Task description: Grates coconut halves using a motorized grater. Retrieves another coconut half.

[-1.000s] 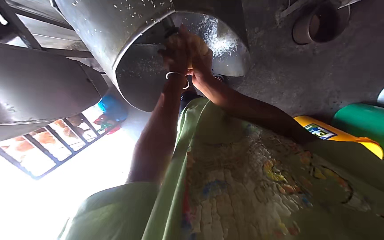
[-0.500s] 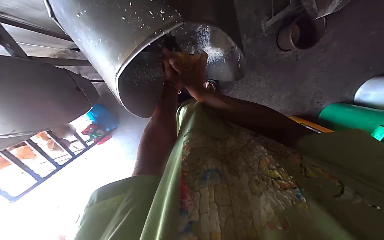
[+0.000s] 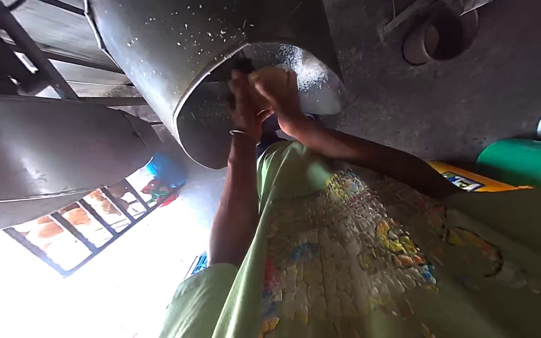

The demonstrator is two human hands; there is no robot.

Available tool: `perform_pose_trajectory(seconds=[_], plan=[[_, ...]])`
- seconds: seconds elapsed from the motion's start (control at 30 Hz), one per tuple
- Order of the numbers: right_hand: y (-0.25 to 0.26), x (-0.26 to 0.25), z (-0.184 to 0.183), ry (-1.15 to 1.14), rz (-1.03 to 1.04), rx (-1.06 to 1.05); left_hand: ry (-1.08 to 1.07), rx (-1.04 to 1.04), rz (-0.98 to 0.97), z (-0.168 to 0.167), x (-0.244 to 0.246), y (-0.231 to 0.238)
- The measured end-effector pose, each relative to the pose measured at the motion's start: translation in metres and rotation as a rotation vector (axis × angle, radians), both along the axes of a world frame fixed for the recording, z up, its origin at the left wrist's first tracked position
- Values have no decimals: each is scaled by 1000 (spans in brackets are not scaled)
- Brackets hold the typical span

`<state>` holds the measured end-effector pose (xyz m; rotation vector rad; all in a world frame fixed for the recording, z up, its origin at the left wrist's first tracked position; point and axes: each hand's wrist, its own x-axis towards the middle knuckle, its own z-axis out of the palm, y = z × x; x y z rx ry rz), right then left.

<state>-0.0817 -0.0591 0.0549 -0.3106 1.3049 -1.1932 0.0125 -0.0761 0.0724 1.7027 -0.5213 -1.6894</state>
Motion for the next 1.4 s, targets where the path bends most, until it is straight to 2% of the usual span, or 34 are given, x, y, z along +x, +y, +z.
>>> perform_pose_trajectory(seconds=[0.07,0.13,0.23,0.33,0.47,0.53,0.63,0.73,0.8,0.9,0.97,1.07,1.17,1.27,1.3,1.37,1.4], plan=[[-11,-6,-8,-137,-68,161,-219,85,13,-6,-19,-6],[-8,-5,-19,-127,-72,229,-309,99,8,-25,-19,-3],[-15,2,-22,-32,-91,201,-239,37,5,-36,-12,-8],[-14,7,-20,166,-59,181,-143,17,-25,-47,-4,-8],[-13,22,-21,413,7,139,85,-75,-28,-58,8,-7],[-6,29,-21,502,55,113,335,-141,0,-71,20,-3],[25,17,-23,634,246,-121,596,-123,214,-72,27,8],[39,6,-19,659,254,-269,736,-139,344,-58,22,23],[25,1,-6,522,204,-217,660,-111,364,-38,10,22],[-4,-6,0,273,79,-187,308,-15,368,-4,-14,9],[-11,-14,-14,116,37,-135,81,6,324,-9,-28,7],[-10,-24,-29,139,53,-62,11,-11,248,-33,-30,8],[7,-16,-24,399,162,-57,208,-53,236,-49,-10,13],[39,-8,-23,701,311,-195,627,-264,259,-77,16,14],[45,-8,-24,746,349,-239,656,-255,325,-70,14,12],[50,-8,-23,736,373,-273,578,-91,497,-35,6,6],[48,-8,-21,703,361,-268,621,-137,449,-36,13,9]])
